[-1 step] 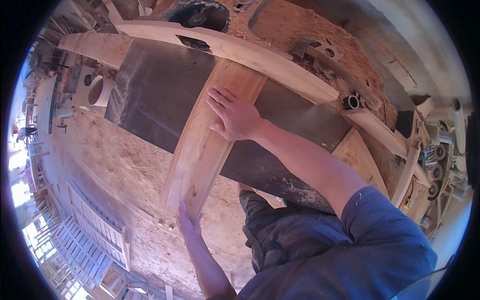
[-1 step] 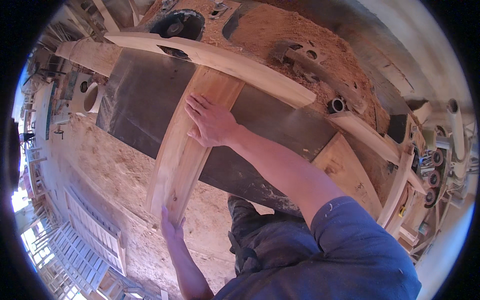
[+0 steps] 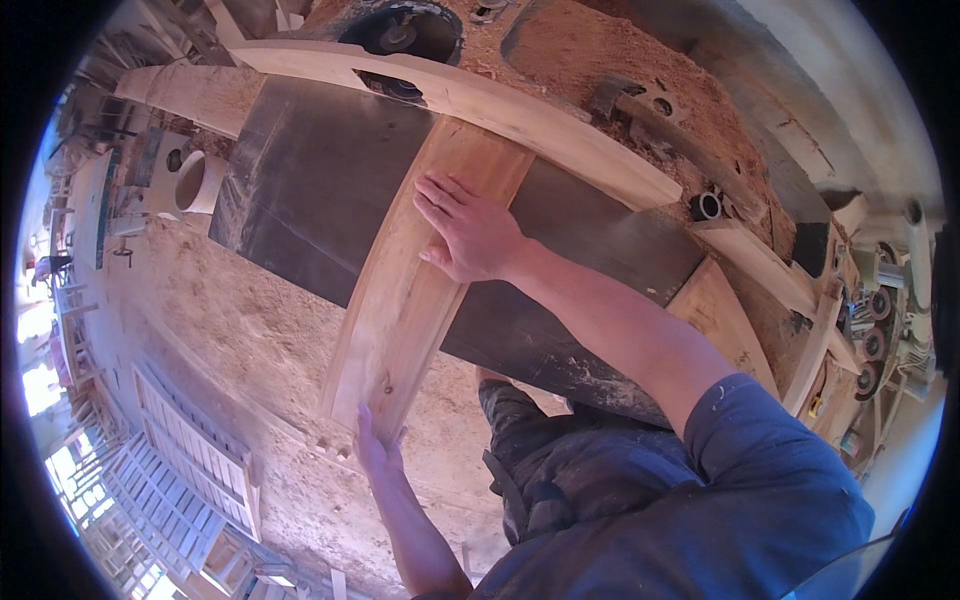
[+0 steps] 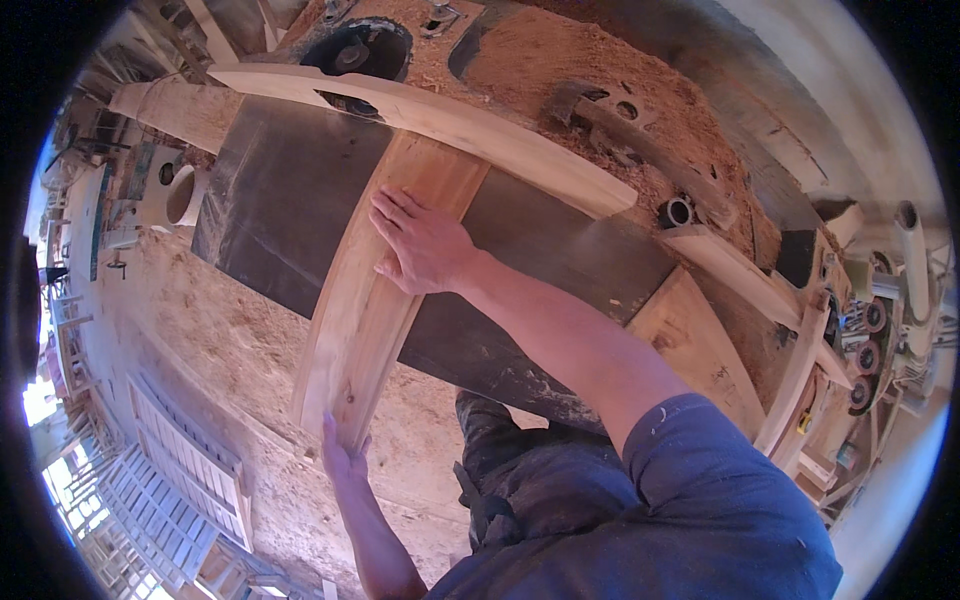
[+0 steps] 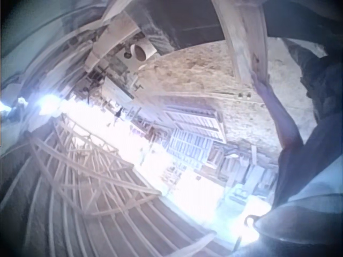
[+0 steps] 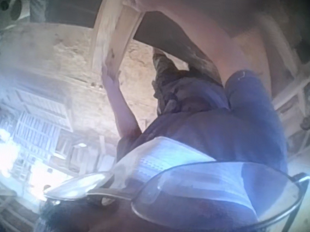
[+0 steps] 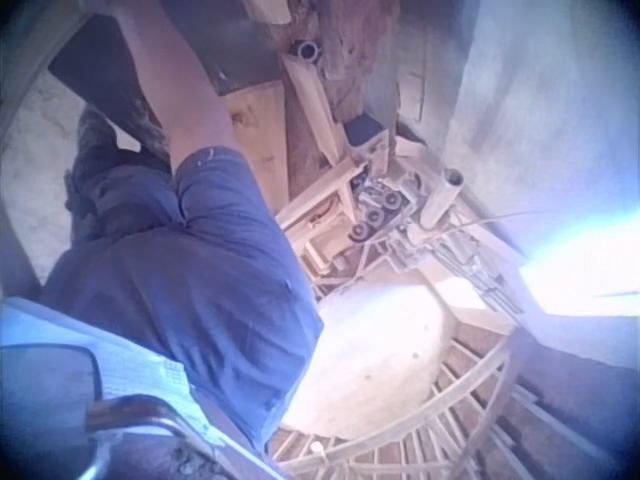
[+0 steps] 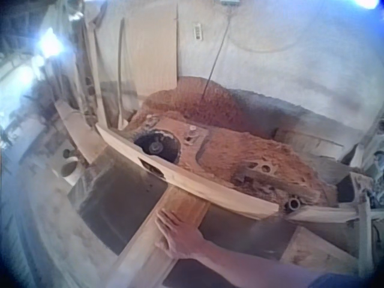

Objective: The person picks up several wooden boards, measures one with a tape measure, and passes boards through a woodworking machine multiple times.

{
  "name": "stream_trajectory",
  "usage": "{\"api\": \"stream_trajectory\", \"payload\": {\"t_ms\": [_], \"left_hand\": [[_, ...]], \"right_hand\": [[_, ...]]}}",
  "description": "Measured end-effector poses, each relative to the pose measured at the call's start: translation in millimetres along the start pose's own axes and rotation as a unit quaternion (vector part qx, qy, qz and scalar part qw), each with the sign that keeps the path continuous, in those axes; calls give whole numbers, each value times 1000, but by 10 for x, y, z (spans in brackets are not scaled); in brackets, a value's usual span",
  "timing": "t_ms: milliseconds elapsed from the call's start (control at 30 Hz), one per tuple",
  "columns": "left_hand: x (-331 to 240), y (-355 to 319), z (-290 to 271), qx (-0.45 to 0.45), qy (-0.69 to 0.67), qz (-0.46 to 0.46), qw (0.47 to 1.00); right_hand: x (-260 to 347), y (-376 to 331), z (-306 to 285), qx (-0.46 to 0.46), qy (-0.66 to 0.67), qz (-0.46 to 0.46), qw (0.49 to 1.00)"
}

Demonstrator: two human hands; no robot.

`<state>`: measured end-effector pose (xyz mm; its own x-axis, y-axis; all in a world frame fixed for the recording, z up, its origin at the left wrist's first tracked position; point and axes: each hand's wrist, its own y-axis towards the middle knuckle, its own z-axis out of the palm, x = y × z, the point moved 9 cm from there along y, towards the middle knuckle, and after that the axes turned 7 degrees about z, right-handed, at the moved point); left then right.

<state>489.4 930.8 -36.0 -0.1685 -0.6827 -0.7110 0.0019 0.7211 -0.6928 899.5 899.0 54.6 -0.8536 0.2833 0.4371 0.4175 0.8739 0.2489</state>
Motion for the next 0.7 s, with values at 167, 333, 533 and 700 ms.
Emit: {"api": "stream_trajectory", "payload": {"t_ms": [167,333,533,700], "left_hand": [[-248,153,-33,-43,8,2,999],[-445,358,-13,-23,7,6,1000],[-602,557,-49,-27,6,3,1000],[-731,711,-54,-10,18,6,1000]], "right_hand": [[48,289,99,-4,14,1,1000],[94,535,167,-11,22,5,1000],[153,770,264,-14,34,4,999],[195,946,293,-34,39,-2,999]]}}
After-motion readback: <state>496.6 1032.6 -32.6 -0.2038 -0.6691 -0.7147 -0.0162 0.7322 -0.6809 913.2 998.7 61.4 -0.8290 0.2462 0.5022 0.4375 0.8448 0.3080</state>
